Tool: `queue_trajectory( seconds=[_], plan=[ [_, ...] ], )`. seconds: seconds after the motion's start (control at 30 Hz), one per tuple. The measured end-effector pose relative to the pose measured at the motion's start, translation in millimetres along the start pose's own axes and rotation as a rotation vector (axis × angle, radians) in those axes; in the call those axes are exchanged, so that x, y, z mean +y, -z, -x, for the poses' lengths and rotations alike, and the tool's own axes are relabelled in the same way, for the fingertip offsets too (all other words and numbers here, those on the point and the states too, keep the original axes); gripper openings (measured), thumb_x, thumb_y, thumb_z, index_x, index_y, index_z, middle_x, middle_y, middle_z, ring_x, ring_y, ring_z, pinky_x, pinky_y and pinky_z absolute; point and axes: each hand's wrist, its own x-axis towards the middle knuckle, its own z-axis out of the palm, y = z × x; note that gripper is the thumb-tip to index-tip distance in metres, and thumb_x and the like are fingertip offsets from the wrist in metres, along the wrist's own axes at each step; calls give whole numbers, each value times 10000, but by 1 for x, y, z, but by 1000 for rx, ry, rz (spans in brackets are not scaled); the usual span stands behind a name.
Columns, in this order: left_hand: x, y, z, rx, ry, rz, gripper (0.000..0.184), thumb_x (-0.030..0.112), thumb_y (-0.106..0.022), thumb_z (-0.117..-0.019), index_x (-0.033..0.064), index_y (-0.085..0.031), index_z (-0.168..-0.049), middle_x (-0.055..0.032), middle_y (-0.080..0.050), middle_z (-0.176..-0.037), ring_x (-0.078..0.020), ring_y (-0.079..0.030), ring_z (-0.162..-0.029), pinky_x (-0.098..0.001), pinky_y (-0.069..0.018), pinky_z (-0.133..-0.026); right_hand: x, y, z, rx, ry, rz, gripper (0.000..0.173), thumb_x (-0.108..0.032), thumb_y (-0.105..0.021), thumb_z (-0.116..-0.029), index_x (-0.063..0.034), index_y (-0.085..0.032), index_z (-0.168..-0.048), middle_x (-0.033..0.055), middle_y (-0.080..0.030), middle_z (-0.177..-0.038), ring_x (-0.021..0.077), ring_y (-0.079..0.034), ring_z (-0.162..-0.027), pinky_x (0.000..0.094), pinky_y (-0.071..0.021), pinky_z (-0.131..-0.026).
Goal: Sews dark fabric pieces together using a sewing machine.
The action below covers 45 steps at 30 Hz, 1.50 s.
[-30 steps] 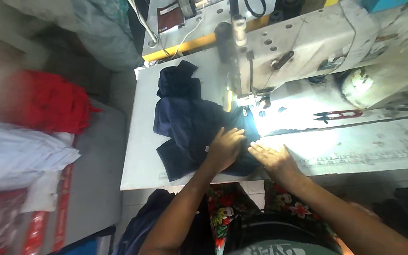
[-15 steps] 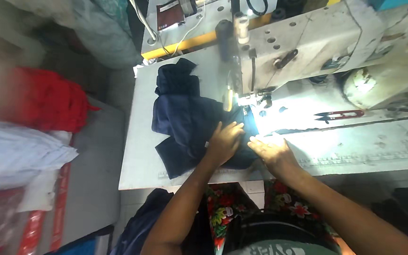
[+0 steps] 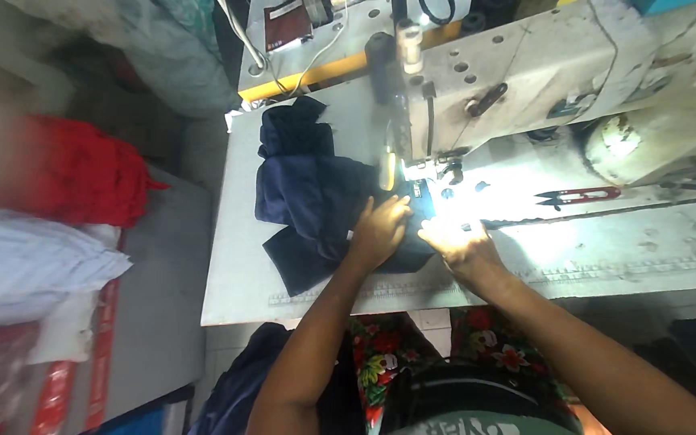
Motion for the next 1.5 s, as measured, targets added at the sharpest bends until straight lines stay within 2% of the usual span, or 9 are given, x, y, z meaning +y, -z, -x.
queue_trajectory(
  seconds=[0.13,0.3,0.43,0.63,0.8,0.9,1.03,1.33,1.5],
  plan=[
    [-4,-1,-4,18,8,-13,231,107,-555,-1007,62,-744,-1134,-96,-686,-1348,-301,-599,-1331,-656,-359,-1132,6,-3,-7,28,4,12,289,46,-600,-918,-80,-772,-1114,110,-746,-1209,322,-705,-1117,539,-521,-896],
    [4,-3,1,72,-60,-55,245,119,-606,-996,100,-770,-1177,-69,-729,-1275,-341,-629,-1285,-665,-372,-1116,7,-3,-4,-11,-29,-2,331,52,-592,-930,-86,-760,-1179,118,-724,-1269,356,-675,-1189,568,-503,-960],
    [16,-4,10,1,-28,-90,332,271,-549,-1035,129,-736,-1269,-76,-689,-1347,-342,-602,-1315,-711,-313,-1117,2,0,7,-18,-29,27,352,63,-616,-914,-90,-760,-1196,109,-727,-1269,348,-721,-1046,578,-495,-900],
    [12,-9,10,24,-36,-100,307,215,-563,-1023,155,-742,-1265,-68,-686,-1354,-343,-602,-1315,-749,-291,-1098,-2,1,5,-8,-54,64,320,46,-639,-914,-87,-766,-1176,108,-729,-1265,371,-718,-1059,622,-481,-916],
    [7,-11,7,35,-35,-110,314,236,-549,-1031,170,-737,-1273,-64,-678,-1366,-332,-594,-1326,-751,-279,-1104,-2,-2,0,17,-70,93,309,25,-642,-919,-105,-768,-1170,93,-737,-1239,381,-710,-1015,711,-385,-1005],
    [5,-13,4,54,-31,-119,319,240,-545,-1031,171,-733,-1280,-58,-676,-1371,-328,-599,-1321,-749,-280,-1106,0,-3,-3,36,-68,121,296,16,-645,-917,-113,-767,-1153,106,-741,-1211,378,-699,-1020,660,-415,-971],
    [6,-14,2,60,-12,-130,325,245,-540,-1035,173,-726,-1293,-61,-674,-1372,-332,-596,-1325,-750,-271,-1111,0,-4,-7,34,-84,99,304,38,-642,-910,-96,-766,-1153,134,-743,-1174,412,-685,-1057,709,-366,-1033],
    [7,-15,2,63,-16,-119,314,232,-561,-1027,162,-731,-1282,-25,-683,-1364,-343,-592,-1326,-760,-269,-1102,1,-5,-4,51,-87,91,337,28,-654,-890,-109,-762,-1179,145,-737,-1183,412,-683,-1057,690,-411,-982],
    [6,-16,0,55,4,-119,323,251,-543,-1037,174,-723,-1294,-16,-673,-1380,-333,-580,-1341,-760,-254,-1110,0,-7,-5,46,-116,73,342,21,-631,-907,-108,-758,-1197,139,-732,-1211,427,-669,-1107,724,-370,-1013]
  ],
)
